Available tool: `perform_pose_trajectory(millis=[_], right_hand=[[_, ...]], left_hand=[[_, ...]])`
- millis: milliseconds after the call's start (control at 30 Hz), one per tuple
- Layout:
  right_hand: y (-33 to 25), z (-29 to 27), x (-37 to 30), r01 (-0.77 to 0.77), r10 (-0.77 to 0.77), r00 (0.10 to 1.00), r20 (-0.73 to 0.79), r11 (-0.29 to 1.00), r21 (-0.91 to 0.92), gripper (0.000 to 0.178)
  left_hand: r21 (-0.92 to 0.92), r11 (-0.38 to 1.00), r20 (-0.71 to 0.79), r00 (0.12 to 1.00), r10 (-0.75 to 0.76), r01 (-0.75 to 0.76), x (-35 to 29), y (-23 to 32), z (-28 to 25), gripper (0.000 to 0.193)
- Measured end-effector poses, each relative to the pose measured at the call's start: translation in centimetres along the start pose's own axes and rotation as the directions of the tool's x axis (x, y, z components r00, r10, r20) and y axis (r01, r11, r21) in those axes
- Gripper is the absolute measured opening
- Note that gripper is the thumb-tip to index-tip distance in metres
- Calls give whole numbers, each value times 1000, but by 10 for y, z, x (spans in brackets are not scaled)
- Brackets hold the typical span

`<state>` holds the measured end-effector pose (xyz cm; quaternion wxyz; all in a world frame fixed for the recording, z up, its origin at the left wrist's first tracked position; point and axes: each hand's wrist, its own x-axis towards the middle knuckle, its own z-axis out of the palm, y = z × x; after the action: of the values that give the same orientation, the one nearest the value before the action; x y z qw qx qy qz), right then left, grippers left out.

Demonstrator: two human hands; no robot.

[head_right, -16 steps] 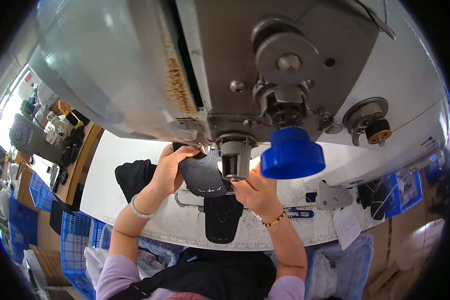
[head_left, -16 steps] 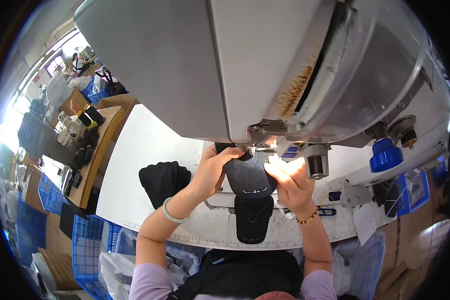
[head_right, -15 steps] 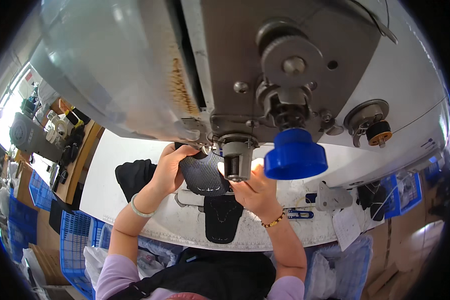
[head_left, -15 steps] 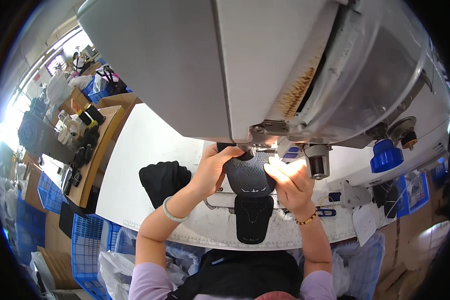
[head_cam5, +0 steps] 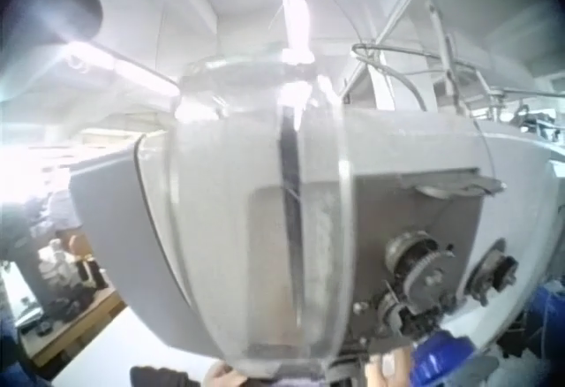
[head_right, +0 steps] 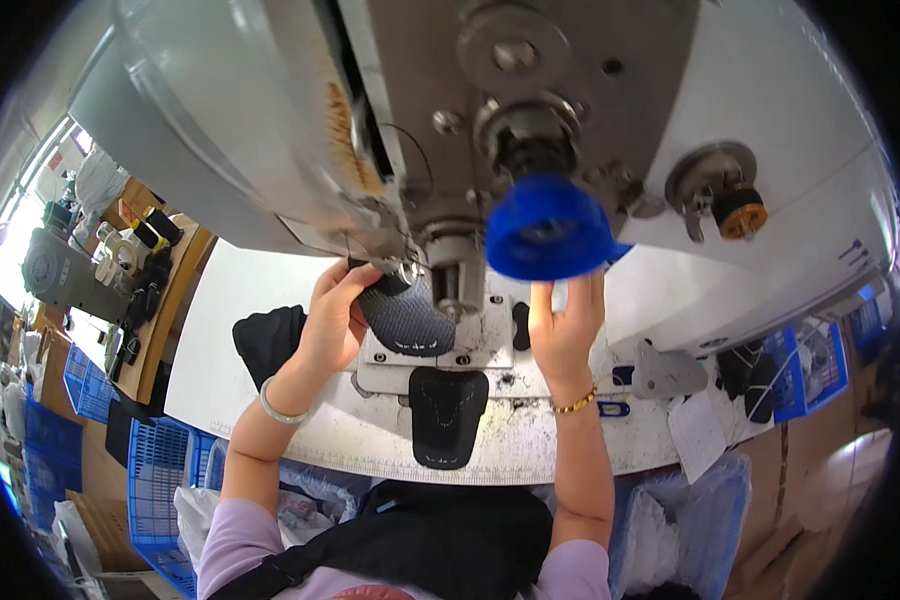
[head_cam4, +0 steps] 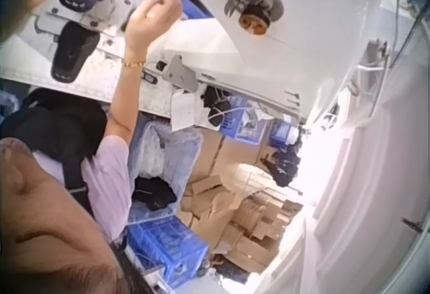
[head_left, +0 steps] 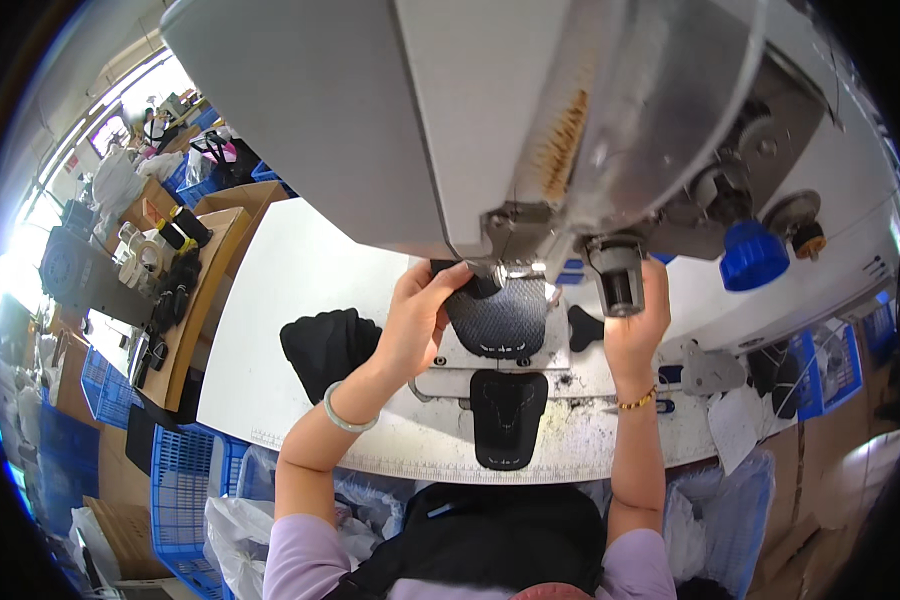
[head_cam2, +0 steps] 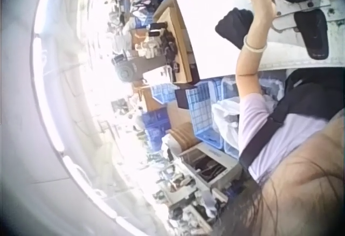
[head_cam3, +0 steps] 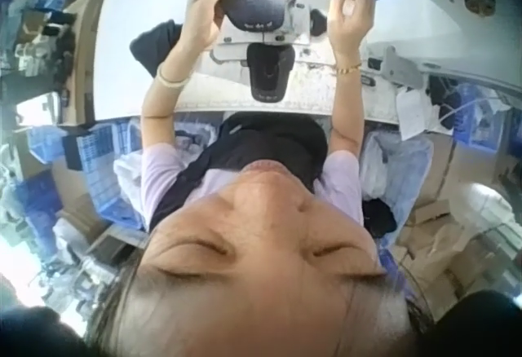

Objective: Stitching various components of a shoe upper using an industrial sewing machine.

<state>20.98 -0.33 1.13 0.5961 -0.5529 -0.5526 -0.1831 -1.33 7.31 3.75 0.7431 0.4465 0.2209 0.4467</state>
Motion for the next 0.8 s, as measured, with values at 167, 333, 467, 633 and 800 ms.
perform_pose_trajectory(millis=[167,333,467,633,800], right_hand=[[8,1,9,-113,125,977,173,991,-74,17],[30,-25,-14,-172,345,751,563,925,-338,21],[46,-28,-44,-96,301,771,561,926,-366,25],[44,-27,-51,-10,243,773,585,928,-372,21],[55,-25,-55,16,201,800,566,935,-355,21]], left_hand=[[55,987,-42,987,154,-151,2,-1,5,12],[348,902,-285,887,363,-257,-12,33,-32,15],[675,732,-379,809,450,-91,-64,54,-100,25],[863,-195,-72,495,866,466,-93,27,-115,29],[982,-57,185,879,439,-178,-102,-38,-57,31]])
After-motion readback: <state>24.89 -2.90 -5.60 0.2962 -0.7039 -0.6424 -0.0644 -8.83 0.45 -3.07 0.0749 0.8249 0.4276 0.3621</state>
